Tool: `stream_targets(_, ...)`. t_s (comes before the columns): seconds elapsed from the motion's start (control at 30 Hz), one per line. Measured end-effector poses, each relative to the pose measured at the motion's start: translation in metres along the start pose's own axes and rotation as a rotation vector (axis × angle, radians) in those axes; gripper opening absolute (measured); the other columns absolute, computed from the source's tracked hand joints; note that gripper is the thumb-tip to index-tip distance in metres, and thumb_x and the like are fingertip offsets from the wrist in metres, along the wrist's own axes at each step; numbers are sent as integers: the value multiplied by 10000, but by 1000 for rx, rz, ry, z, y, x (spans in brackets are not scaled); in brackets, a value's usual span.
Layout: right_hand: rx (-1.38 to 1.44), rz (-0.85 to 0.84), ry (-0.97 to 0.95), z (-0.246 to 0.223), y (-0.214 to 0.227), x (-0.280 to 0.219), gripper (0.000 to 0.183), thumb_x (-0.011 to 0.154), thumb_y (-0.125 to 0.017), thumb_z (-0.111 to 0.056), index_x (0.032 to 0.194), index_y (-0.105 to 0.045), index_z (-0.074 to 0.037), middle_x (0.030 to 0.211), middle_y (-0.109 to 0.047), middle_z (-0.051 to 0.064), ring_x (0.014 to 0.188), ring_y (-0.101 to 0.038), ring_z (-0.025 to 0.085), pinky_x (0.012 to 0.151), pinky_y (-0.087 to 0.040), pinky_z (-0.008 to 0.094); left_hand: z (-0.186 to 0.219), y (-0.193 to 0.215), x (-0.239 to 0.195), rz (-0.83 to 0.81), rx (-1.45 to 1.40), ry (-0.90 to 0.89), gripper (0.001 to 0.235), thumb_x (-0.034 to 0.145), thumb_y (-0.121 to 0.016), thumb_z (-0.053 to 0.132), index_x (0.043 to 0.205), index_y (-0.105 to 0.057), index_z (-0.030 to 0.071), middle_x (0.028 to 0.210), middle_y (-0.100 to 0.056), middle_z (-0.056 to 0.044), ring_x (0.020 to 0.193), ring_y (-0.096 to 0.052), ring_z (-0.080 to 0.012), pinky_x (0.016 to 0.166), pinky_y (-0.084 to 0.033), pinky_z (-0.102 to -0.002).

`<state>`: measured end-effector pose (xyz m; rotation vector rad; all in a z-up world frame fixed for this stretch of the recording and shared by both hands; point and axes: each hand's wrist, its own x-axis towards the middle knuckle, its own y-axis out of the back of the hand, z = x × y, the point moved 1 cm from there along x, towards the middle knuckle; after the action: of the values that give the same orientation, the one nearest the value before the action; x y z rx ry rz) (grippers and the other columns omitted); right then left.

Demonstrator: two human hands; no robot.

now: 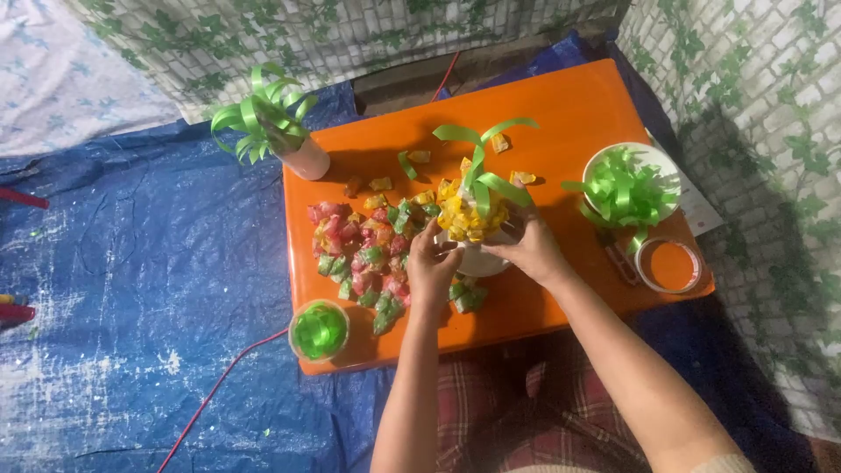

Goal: Attaching individually wrapped candies to a central base to create a decorative pineapple craft

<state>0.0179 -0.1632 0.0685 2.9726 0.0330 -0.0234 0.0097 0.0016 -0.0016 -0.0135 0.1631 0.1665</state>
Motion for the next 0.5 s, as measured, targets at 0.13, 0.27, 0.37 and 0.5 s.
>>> stream_targets(0.13,3,-11,30,-3,5,1,956,671,-956,-59,1449,-433,131,1398,-534,344,1330,-486,541,1079,-464,597,10,15,2,13,27,-22,753,771,-764,-61,1473,-494,-27,1343,-545,-225,1014,-730,-302,831,-643,-353)
stream_targets(0.27,30,-8,8,-5,-1,4,1047,659,-923,-9,1492,-308,147,1434,-465,393,1362,-428,564,1105,-433,613,15,48,20,78,119,-65,696,779,-720,-62,1446,-537,10,1324,-564,-221,999,-737,-321,810,-659,-358)
stream_targets(0.37,11,-6,56,21,-3,11,920,655,-932,-5,1425,-447,128,1336,-556,331,1307,-524,497,1064,-483,566,39,75,34,115,271,-117,634,792,-699,-20,1413,-573,-15,1301,-577,-258,1010,-733,-362,836,-652,-380)
stream_targets(0.5,12,5,177,47,0,19,734,669,-912,51,1320,-577,92,1133,-657,251,1165,-645,371,944,-557,542,20,110,84,169,725,-254,562,805,-654,75,1366,-649,52,1211,-643,-195,1022,-712,-361,868,-611,-437)
